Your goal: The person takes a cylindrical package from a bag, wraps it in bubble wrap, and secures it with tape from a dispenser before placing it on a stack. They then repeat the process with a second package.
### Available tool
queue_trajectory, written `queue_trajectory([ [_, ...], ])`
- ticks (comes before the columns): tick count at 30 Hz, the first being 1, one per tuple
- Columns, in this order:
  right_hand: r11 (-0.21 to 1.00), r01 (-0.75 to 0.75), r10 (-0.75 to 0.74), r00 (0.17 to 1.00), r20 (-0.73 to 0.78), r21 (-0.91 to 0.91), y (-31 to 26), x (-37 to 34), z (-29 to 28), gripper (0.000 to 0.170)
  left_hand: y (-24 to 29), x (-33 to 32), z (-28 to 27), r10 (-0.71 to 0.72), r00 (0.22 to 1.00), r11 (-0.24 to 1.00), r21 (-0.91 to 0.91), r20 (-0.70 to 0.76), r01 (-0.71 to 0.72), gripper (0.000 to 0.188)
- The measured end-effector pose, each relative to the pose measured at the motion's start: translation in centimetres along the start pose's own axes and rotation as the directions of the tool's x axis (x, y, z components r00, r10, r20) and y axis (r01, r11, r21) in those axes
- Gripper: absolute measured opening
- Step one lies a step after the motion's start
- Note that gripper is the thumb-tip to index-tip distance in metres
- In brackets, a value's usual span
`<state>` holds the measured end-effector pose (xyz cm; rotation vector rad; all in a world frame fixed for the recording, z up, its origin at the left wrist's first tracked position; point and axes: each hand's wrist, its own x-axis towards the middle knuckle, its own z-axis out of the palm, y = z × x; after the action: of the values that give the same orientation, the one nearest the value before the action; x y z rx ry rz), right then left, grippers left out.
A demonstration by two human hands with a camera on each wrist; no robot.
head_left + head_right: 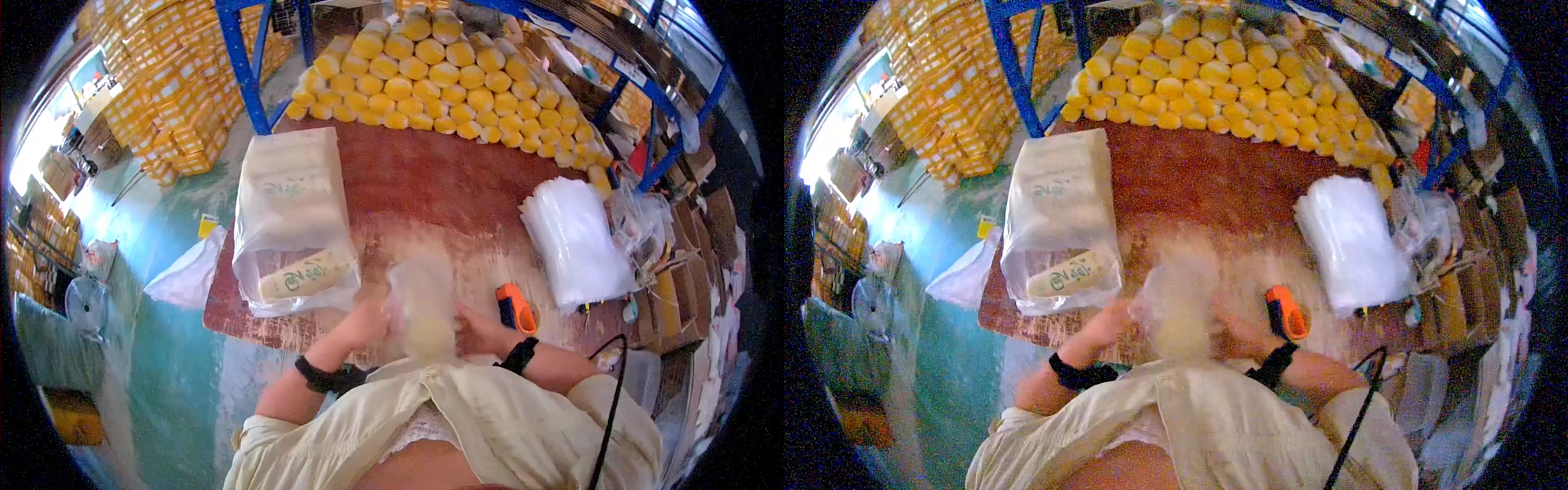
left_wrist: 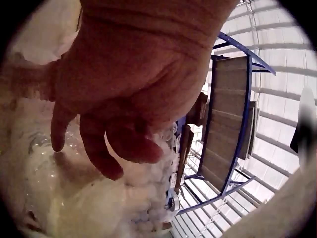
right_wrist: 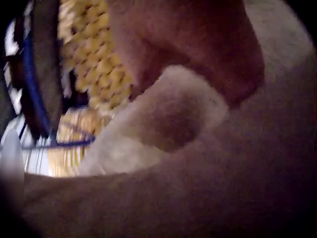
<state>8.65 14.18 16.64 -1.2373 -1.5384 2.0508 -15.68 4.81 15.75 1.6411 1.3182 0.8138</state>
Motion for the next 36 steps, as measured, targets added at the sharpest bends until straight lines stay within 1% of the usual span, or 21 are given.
queue_trajectory([
  [2, 0.891, -0.295, 0.214, 0.943, 0.254, 0.346, 0.5, -1.9, 1.5, 0.044, 3.8, -2.3, 0.5, 0.044, 0.996, 0.999, -0.024, 0.079, -0.042, 0.015],
  [3, 0.761, -0.450, 0.274, 0.876, 0.397, 0.468, 0.5, -2.1, 1.8, 0.048, 6.6, -2.5, 0.2, -0.175, 0.971, 0.969, -0.147, 0.163, 0.199, 0.015],
  [6, 0.860, -0.478, 0.383, 0.837, 0.391, 0.181, 5.1, 3.2, -0.3, 0.046, 7.0, -2.0, 1.7, 0.063, 0.998, 0.934, 0.354, -0.031, -0.048, 0.023],
  [9, 0.897, -0.394, 0.349, 0.909, 0.228, 0.200, 3.5, 4.9, -1.6, 0.041, 7.3, 1.4, 0.9, 0.153, 0.988, 0.862, 0.491, -0.016, -0.126, 0.020],
  [11, 0.944, -0.296, 0.275, 0.950, 0.150, 0.147, 0.7, 4.1, -1.4, 0.036, 8.5, 3.4, 1.1, 0.347, 0.938, 0.746, 0.604, 0.006, -0.280, 0.021],
  [12, 0.963, -0.242, 0.230, 0.967, 0.109, 0.118, -0.9, 3.5, -1.1, 0.034, 8.4, 3.5, 1.4, 0.379, 0.925, 0.740, 0.608, -0.025, -0.287, 0.021],
  [14, 0.926, -0.097, 0.087, 0.995, -0.046, -0.365, -3.2, 2.9, -0.3, 0.030, 8.2, 4.0, 1.7, 0.446, 0.890, 0.723, 0.622, -0.090, -0.299, 0.022],
  [15, 0.810, -0.044, -0.006, 0.996, -0.083, -0.585, -4.1, 2.9, -0.1, 0.029, 7.4, 3.6, 2.1, 0.436, 0.898, 0.671, 0.687, -0.059, -0.281, 0.023],
  [18, 0.742, 0.164, -0.253, 0.966, -0.045, -0.650, -5.2, 3.5, -0.6, 0.024, 5.5, -0.7, 2.4, 0.280, 0.958, 0.839, 0.470, 0.061, -0.275, 0.020],
  [20, 0.695, 0.280, -0.252, 0.957, 0.140, -0.662, -3.9, 2.7, -0.5, 0.021, 3.7, -2.9, 1.6, 0.077, 0.961, 0.976, 0.177, 0.267, -0.127, 0.017],
  [21, 0.617, 0.269, -0.208, 0.962, 0.177, -0.739, -3.4, 2.5, -0.5, 0.020, 2.8, -3.5, 1.0, 0.004, 0.924, 0.999, 0.042, 0.382, -0.022, 0.017],
  [22, 0.529, 0.268, -0.162, 0.963, 0.214, -0.806, -2.9, 2.4, -0.5, 0.018, 1.9, -3.8, 0.2, 0.056, 0.943, 0.993, 0.084, 0.329, -0.089, 0.018],
  [24, 0.155, 0.128, 0.007, 0.991, 0.131, -0.980, -1.7, 2.4, -0.9, 0.017, 0.5, -2.4, -2.0, 0.177, 0.960, 0.960, 0.176, 0.217, -0.217, 0.023],
  [26, 0.238, 0.151, -0.134, 0.984, 0.121, -0.960, -1.6, 1.6, -2.0, 0.020, 0.8, 1.0, -4.4, 0.054, 0.994, 0.869, 0.486, 0.098, -0.095, 0.041],
  [28, 0.326, 0.163, -0.260, 0.963, 0.077, -0.931, -2.5, 1.4, -1.9, 0.024, 3.4, 4.4, -6.0, 0.429, 0.903, 0.551, 0.782, 0.036, -0.292, 0.061],
  [30, 0.421, 0.171, -0.360, 0.933, 0.009, -0.891, -4.4, 1.4, -0.5, 0.028, 4.2, 8.4, -6.2, 0.446, 0.856, 0.358, 0.824, 0.262, -0.438, 0.076],
  [32, 0.496, 0.168, -0.252, 0.967, 0.045, -0.852, 2.0, 5.4, -2.2, 0.031, 3.6, 11.6, -6.1, 0.255, 0.871, 0.395, 0.777, 0.420, -0.490, 0.071],
  [33, 0.440, 0.124, -0.178, 0.983, 0.049, -0.889, 1.2, 5.8, -1.8, 0.034, 3.0, 13.3, -6.1, 0.160, 0.859, 0.402, 0.763, 0.486, -0.506, 0.069],
  [34, 0.375, 0.088, -0.104, 0.993, 0.052, -0.923, 0.2, 6.2, -1.4, 0.036, 2.2, 14.4, -5.8, 0.163, 0.898, 0.455, 0.776, 0.409, -0.436, 0.065],
  [35, 0.212, 0.005, 0.008, 1.000, 0.006, -0.977, -2.4, 4.2, 0.8, 0.041, 1.0, 15.2, -5.2, 0.160, 0.929, 0.511, 0.777, 0.334, -0.367, 0.061],
  [36, 0.231, -0.027, -0.022, 0.999, -0.033, -0.972, -1.9, 3.8, 0.9, 0.037, -0.4, 16.2, -4.8, 0.053, 0.932, 0.480, 0.809, 0.359, -0.339, 0.053],
])
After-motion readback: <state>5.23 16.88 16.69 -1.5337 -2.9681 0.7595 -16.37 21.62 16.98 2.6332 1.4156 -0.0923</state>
